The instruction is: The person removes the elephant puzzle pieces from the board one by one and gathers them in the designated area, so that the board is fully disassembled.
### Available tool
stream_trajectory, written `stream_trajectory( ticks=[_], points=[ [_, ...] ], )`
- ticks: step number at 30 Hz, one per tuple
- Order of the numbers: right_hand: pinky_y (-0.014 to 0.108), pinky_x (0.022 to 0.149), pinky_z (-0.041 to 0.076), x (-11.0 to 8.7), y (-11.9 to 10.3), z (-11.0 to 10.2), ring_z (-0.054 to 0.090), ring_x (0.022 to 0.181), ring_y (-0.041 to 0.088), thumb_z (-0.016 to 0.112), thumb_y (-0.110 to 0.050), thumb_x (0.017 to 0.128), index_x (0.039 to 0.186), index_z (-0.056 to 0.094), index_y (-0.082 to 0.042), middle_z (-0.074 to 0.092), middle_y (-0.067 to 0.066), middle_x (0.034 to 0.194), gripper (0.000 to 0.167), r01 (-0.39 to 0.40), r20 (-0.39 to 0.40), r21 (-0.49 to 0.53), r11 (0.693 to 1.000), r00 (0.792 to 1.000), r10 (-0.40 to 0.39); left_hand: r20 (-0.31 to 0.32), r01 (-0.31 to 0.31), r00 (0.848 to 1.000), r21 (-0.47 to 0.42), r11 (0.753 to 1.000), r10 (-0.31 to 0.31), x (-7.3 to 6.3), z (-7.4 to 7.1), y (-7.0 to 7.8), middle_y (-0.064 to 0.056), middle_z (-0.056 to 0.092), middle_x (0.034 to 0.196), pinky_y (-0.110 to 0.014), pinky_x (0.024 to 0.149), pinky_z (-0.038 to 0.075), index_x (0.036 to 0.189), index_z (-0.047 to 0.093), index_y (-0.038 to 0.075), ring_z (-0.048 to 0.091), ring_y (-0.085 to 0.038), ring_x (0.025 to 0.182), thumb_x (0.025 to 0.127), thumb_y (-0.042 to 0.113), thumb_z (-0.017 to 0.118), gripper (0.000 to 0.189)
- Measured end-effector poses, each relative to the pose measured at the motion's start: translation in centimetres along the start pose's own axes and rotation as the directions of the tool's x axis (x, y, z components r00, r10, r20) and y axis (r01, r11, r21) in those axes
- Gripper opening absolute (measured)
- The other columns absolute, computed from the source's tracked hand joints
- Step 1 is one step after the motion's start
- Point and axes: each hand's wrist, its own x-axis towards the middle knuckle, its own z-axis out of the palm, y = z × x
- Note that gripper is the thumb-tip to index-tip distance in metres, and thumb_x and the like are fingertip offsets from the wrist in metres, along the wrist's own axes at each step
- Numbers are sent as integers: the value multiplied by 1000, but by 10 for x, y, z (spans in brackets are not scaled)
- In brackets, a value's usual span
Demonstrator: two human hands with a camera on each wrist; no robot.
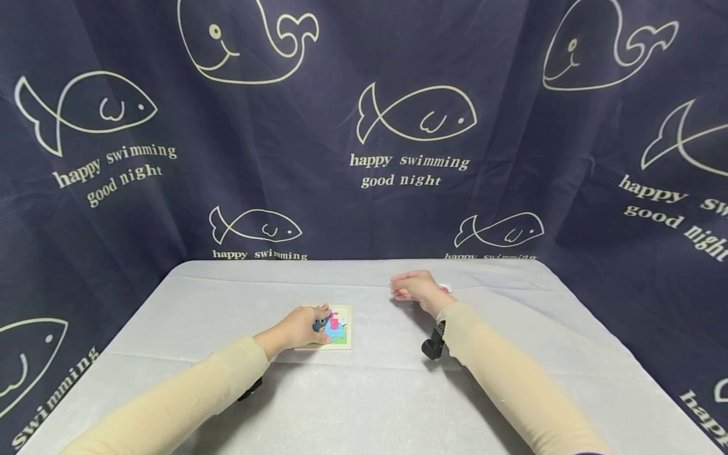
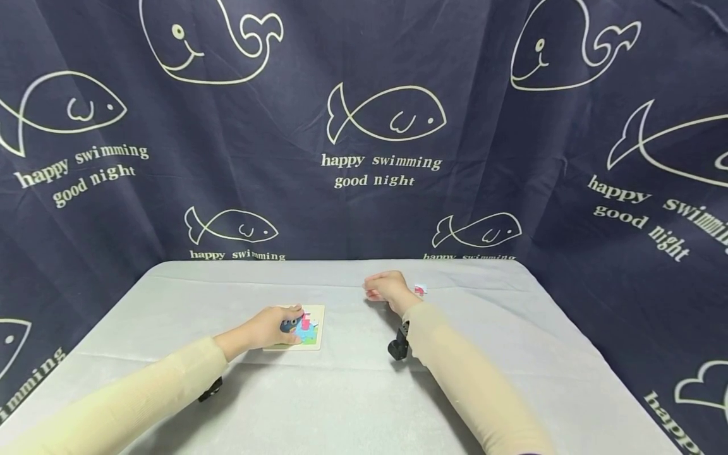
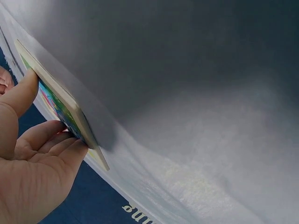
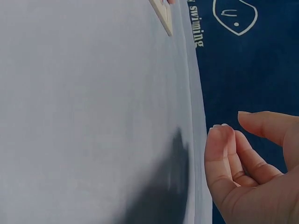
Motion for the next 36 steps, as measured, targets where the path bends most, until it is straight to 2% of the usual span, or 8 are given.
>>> stream_trajectory(
  ticks=[3, 17, 25, 28, 36],
  points=[
    [30, 77, 61, -1, 0, 4, 66, 67, 8, 61, 6, 87, 119, 57, 18, 69, 28, 106, 34, -2, 4, -6, 1000, 1000, 2, 4, 5, 1000, 0, 1000, -5, 0, 0, 0, -14, 44, 149, -48, 119, 28, 135, 53, -3, 38, -34, 141, 79, 24, 79, 68],
    [30, 78, 61, -1, -1, 16, 67, 69, 11, 64, 5, 87, 120, 57, 16, 69, 26, 106, 35, -14, 30, 4, 1000, 999, 13, 6, -1, 1000, 8, 1000, 1, 1, 0, -1, -15, 43, 150, -48, 119, 28, 136, 53, -3, 37, -34, 141, 79, 24, 79, 68],
    [26, 72, 61, -3, -4, 23, 67, 67, 9, 64, 2, 88, 118, 60, 14, 66, 30, 112, 33, -33, 28, -17, 999, 999, 33, 0, -10, 1000, 19, 1000, 10, 1, 1, -3, -14, 44, 149, -48, 118, 29, 135, 53, -3, 38, -34, 140, 79, 24, 79, 68],
    [27, 73, 62, -3, -6, 25, 67, 65, 9, 64, 2, 88, 117, 61, 13, 67, 29, 111, 32, -40, 26, -22, 999, 999, 40, -2, -12, 1000, 20, 1000, 12, 2, 0, -2, -15, 44, 149, -48, 118, 29, 135, 53, -3, 38, -34, 140, 79, 24, 79, 68],
    [26, 70, 62, -4, -6, 31, 65, 62, 8, 65, 4, 86, 115, 62, 14, 72, 19, 91, 31, -27, 35, -18, 999, 999, 28, 2, -9, 1000, 14, 1000, 9, 1, 0, -1, -15, 43, 149, -49, 118, 29, 135, 53, -3, 38, -35, 140, 80, 24, 79, 67]
  ],
)
